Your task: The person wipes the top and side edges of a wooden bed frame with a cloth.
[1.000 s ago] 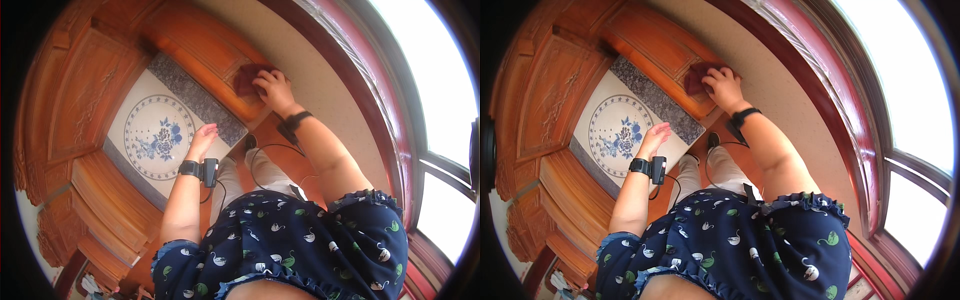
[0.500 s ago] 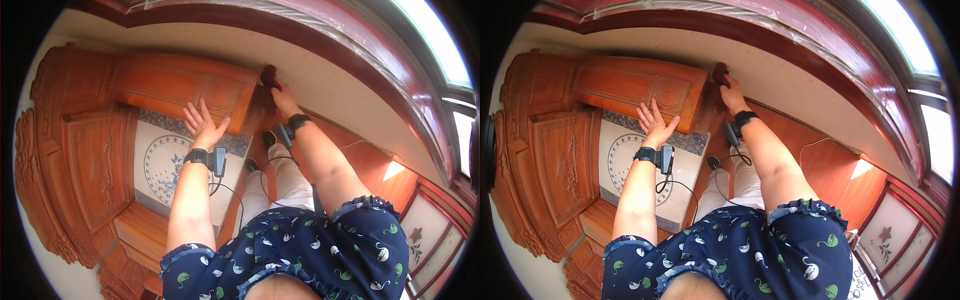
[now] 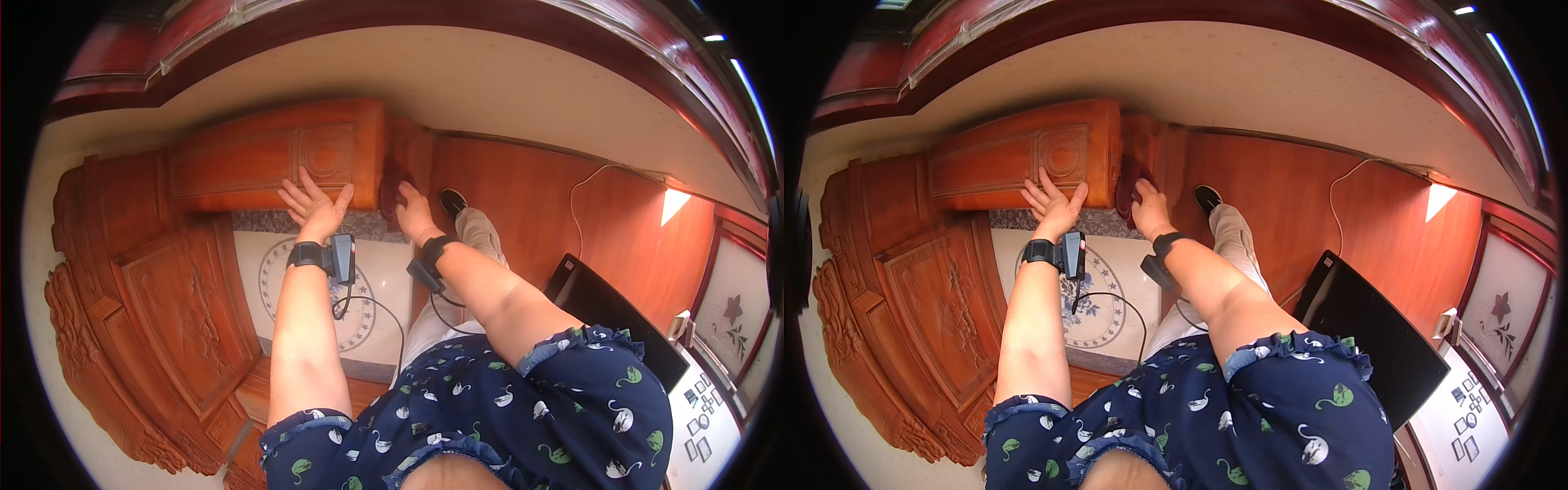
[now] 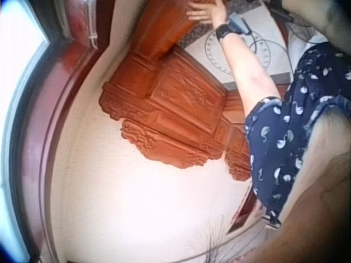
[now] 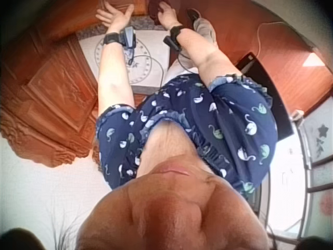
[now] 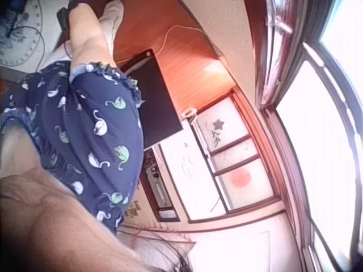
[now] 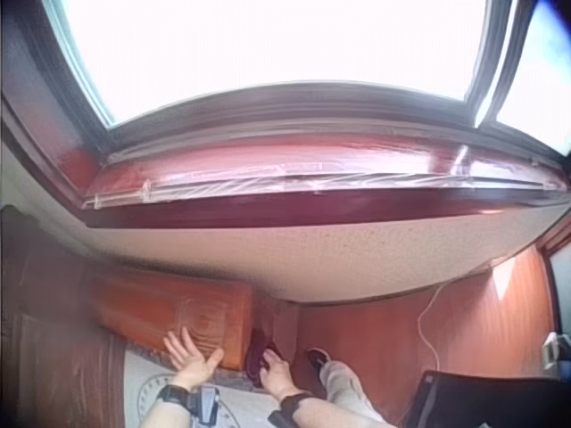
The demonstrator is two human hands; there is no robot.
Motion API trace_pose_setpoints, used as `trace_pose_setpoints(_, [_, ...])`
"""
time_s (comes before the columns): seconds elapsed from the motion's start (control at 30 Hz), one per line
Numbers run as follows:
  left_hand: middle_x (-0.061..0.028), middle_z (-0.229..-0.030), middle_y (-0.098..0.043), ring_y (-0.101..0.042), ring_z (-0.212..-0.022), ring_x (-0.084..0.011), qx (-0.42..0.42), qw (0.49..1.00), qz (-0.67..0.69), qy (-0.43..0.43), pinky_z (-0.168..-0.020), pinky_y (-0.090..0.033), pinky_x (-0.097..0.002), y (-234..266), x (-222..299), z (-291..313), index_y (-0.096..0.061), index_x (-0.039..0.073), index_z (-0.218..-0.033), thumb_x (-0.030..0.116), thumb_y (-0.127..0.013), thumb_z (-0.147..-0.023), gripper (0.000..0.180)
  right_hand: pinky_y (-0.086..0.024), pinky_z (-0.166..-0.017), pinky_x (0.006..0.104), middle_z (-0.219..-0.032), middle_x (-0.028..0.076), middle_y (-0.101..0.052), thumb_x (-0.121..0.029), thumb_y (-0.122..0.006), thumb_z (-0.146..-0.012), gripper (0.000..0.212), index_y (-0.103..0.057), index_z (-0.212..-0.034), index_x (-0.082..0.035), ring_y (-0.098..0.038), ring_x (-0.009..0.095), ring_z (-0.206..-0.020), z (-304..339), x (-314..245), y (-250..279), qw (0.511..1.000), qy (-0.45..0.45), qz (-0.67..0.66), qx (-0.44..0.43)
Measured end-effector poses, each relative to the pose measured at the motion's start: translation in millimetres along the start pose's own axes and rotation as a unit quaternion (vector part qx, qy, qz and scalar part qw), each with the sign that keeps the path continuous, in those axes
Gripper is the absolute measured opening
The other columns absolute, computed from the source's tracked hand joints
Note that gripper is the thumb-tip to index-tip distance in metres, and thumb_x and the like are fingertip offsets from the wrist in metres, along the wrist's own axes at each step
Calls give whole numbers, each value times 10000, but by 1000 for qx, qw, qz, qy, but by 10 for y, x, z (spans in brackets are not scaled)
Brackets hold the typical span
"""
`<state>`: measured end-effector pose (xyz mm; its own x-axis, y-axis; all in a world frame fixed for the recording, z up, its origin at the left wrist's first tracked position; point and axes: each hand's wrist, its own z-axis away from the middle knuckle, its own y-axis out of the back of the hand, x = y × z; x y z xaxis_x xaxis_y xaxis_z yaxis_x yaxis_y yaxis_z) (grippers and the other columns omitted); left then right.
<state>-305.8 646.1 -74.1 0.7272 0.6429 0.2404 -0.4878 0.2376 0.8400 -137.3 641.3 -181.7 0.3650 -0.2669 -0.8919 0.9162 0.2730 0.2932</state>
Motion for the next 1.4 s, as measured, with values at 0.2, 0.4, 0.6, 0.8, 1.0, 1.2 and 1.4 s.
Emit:
trace_pose_setpoints(0.2, [-228, -1391, 238, 254, -1279, -370, -15, 999, -16, 31, -1012, -4, -557, 38, -236, 27, 102, 145, -1387, 749, -466, -675, 1093, -388, -916, 295, -1192, 197, -514, -39, -428, -801, 412, -461, -1202, 48, -502, 276, -1096, 211, -434, 498, 966, -191, -70, -161])
trace_pose_setpoints(0.4, [-241, -1386, 237, 258, -1276, -376, -20, 1000, -14, 18, -1013, 15, -557, 111, -75, 22, 106, 128, -1385, 723, -480, -688, 1088, -381, -931, 334, -1150, 195, -531, -91, -482, -773, 395, -510, -1154, 5, -502, 335, -1069, -560, -376, 505, 985, -1, -141, 98])
trace_pose_setpoints(0.6, [-257, -1378, 240, 266, -1270, -382, -16, 1000, -8, 9, -1013, 22, -562, 5, -140, -42, 117, 114, -1381, 721, -481, -689, 1098, -326, -961, 398, -1238, 108, -459, -48, -546, -711, 423, -522, -1133, -70, -440, 390, -1024, -182, -221, -57, 998, 43, 20, 37])
trace_pose_setpoints(0.8, [-258, -1381, 229, 238, -1278, -392, -12, 999, -35, 20, -1015, 17, -563, 63, -160, -41, 126, 116, -1379, 726, -456, -703, 1080, -405, -898, 325, -1116, 161, -551, -30, -489, -730, 370, -555, -1094, -20, -513, 325, -1043, 312, 124, 317, 993, 5, -73, -97])
trace_pose_setpoints(1.0, [-267, -1381, 212, 205, -1283, -410, -6, 1000, -29, 10, -1018, -12, -565, 64, -191, -24, 116, 115, -1379, 655, -488, -745, 1029, -397, -867, 291, -1158, 185, -530, -85, -441, -802, 430, -462, -1222, 3, -510, 254, -1041, -475, 271, 747, 974, -162, -147, 58])
trace_pose_setpoints(1.2, [-295, -1373, 200, 191, -1278, -434, 19, 1000, -11, -22, -1021, 21, -545, 23, -219, 76, 91, 58, -1377, 603, -515, -763, 1021, -318, -997, 345, -1296, 179, -415, -128, -459, -806, 480, -418, -1283, -89, -381, 352, -1191, -1628, 592, 442, 988, -145, -16, -48])
trace_pose_setpoints(1.4, [-286, -1383, 188, 192, -1281, -433, 39, 999, 6, -33, -1015, 31, -553, -70, -180, 105, 63, 74, -1387, 596, -538, -752, 1018, -281, -1024, 346, -1309, 166, -403, -122, -480, -801, 506, -396, -1300, -97, -353, 330, -1216, -1781, 995, 45, 980, -95, 157, -83])
